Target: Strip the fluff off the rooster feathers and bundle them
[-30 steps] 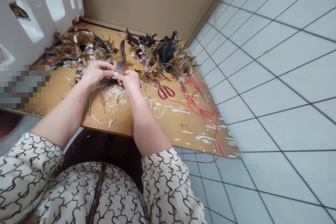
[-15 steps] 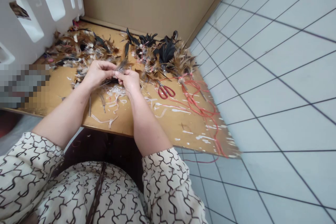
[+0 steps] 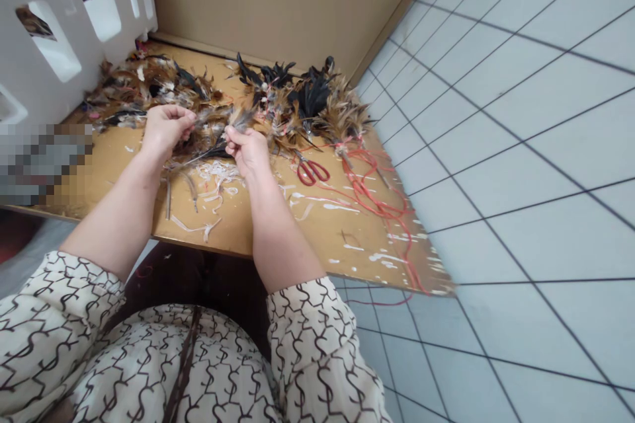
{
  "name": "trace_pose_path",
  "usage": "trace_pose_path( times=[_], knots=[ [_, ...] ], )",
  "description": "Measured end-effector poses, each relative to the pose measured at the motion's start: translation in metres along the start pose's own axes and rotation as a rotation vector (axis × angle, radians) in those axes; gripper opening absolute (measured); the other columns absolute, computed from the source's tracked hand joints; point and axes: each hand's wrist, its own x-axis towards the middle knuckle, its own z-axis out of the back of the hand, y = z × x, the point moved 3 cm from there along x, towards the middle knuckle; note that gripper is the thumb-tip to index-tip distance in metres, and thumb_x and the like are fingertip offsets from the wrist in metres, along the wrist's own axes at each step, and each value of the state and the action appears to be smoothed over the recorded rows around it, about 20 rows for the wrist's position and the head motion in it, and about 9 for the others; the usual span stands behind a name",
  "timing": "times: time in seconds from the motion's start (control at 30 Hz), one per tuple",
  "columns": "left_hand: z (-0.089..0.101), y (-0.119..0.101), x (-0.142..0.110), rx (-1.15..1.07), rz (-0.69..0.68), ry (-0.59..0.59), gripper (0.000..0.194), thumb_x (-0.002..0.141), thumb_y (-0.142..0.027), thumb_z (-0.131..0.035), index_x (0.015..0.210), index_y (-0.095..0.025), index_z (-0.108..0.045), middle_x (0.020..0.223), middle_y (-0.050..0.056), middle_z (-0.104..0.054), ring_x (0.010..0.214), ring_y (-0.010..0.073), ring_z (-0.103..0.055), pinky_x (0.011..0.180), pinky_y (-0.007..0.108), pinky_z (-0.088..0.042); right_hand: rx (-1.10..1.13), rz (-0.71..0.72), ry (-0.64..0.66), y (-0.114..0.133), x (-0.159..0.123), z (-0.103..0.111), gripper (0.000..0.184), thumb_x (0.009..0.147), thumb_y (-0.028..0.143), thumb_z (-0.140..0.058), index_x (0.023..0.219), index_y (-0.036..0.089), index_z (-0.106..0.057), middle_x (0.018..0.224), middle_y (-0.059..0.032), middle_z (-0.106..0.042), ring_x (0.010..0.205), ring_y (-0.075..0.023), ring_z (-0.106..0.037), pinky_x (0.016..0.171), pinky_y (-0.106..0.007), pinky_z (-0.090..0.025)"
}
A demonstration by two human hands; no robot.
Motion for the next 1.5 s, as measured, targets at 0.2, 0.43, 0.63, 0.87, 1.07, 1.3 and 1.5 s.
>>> trace_pose_path(
  times=[0.2,0.43,0.63,0.87,1.07,1.3,1.5],
  knots=[
    [-0.002,0.012,0.004,0.397,-0.189,-0.02,0.004,0.064,-0.015,-0.06,0.065,-0.015,-0.064,0.058,0.001,-0.057,0.062,0.0145,-0.051,0.067,0.028,-0.041,-0.056,0.013,0.009,-0.002,0.002,0.001,0.02,0.07,0.008,-0.064,0.058,0.015,-0.049,0.047,0.0075,-0.047,0.042,-0.0012,-0.036,0.043,-0.015,-0.032],
    [-0.018,0.016,-0.004,0.722,-0.42,0.16,0.032,0.068,-0.01,-0.052,0.091,-0.022,-0.071,0.084,0.007,-0.065,0.088,0.0237,-0.058,0.079,0.032,-0.043,-0.103,0.023,0.014,-0.005,0.0,-0.003,0.028,0.064,0.011,-0.072,0.054,0.015,-0.046,0.045,0.0073,-0.047,0.042,-0.0013,-0.036,0.043,-0.015,-0.03],
    [-0.034,0.016,-0.01,0.758,-0.418,0.217,0.028,0.068,-0.004,-0.052,0.082,-0.02,-0.071,0.084,0.008,-0.063,0.097,0.0263,-0.055,0.084,0.032,-0.04,-0.099,0.015,0.006,-0.004,-0.002,-0.006,0.027,0.064,0.009,-0.071,0.053,0.014,-0.047,0.043,0.0073,-0.046,0.041,-0.0015,-0.036,0.042,-0.015,-0.03],
    [-0.023,0.01,-0.005,0.632,-0.42,0.066,0.019,0.073,-0.01,-0.051,0.071,-0.018,-0.068,0.086,0.008,-0.062,0.096,0.0235,-0.055,0.087,0.034,-0.04,-0.083,0.011,0.011,-0.004,-0.001,-0.004,0.025,0.064,0.009,-0.07,0.053,0.014,-0.048,0.044,0.0072,-0.047,0.042,-0.0014,-0.035,0.042,-0.015,-0.03],
    [0.001,-0.001,0.003,0.141,-0.315,-0.138,0.012,0.073,-0.019,-0.056,0.076,-0.016,-0.067,0.075,0.001,-0.064,0.078,0.0137,-0.057,0.076,0.025,-0.043,-0.103,0.022,0.033,-0.004,0.0,-0.003,0.024,0.066,0.011,-0.07,0.056,0.015,-0.048,0.047,0.0067,-0.049,0.042,-0.0011,-0.036,0.042,-0.015,-0.031],
    [0.0,-0.007,0.0,-0.097,-0.165,-0.055,0.008,0.069,-0.018,-0.057,0.069,-0.015,-0.064,0.057,-0.002,-0.057,0.051,0.007,-0.045,0.051,0.019,-0.037,-0.111,0.019,0.027,-0.002,-0.001,-0.002,0.023,0.067,0.011,-0.068,0.056,0.015,-0.048,0.047,0.0069,-0.049,0.043,-0.0017,-0.036,0.042,-0.015,-0.03],
    [0.003,-0.008,-0.003,0.102,-0.244,-0.098,0.006,0.068,-0.018,-0.056,0.065,-0.015,-0.061,0.062,-0.001,-0.059,0.067,0.0114,-0.053,0.066,0.022,-0.041,-0.118,0.139,-0.058,0.007,0.001,0.005,0.025,0.063,0.015,-0.071,0.057,0.017,-0.047,0.049,0.0077,-0.048,0.045,-0.0026,-0.037,0.042,-0.016,-0.031]
  ],
)
